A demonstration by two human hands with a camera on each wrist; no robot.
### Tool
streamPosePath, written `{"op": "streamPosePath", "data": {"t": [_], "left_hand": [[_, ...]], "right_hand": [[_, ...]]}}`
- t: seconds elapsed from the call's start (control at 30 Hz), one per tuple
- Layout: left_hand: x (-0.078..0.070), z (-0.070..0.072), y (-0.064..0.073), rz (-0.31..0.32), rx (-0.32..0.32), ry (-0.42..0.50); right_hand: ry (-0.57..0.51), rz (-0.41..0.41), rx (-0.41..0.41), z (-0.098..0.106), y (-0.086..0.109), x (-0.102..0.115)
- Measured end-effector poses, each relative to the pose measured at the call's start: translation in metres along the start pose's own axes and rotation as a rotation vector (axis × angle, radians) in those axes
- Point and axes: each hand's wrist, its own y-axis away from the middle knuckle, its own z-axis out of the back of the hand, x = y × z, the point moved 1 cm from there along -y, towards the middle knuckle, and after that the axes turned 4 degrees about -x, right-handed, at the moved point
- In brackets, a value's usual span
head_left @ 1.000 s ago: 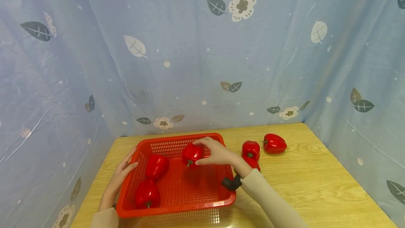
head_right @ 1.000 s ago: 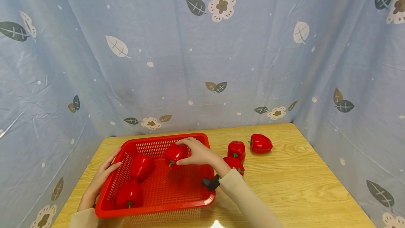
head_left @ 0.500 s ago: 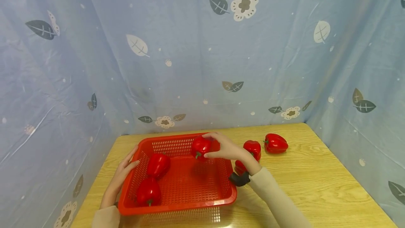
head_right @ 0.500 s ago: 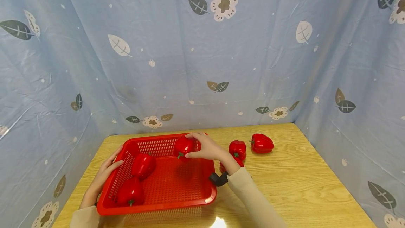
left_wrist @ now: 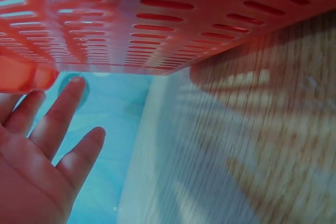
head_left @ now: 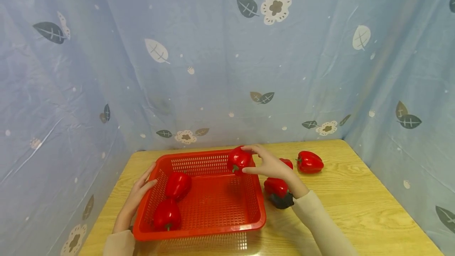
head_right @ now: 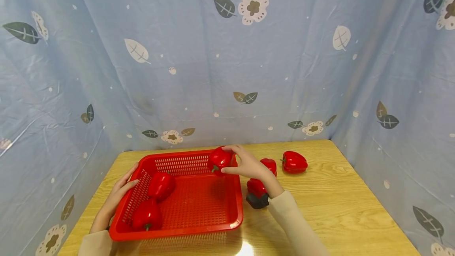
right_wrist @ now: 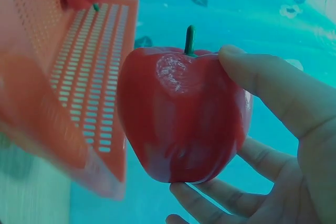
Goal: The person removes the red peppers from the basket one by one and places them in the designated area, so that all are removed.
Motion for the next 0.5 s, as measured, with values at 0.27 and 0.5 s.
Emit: {"op": "streamPosePath", "data": {"t": [0.27, 0.5], "left_hand": [[-0.001, 0.0, -0.001, -0.023, 0.0, 0.003], [0.001, -0.001, 0.0, 0.009, -0.004, 0.014]], "right_hand": [[-0.001, -0.009, -0.041, 0.012, 0.013, -0.009], [-0.027, -0.023, -0.078, 0.024, 0.024, -0.017]]}}
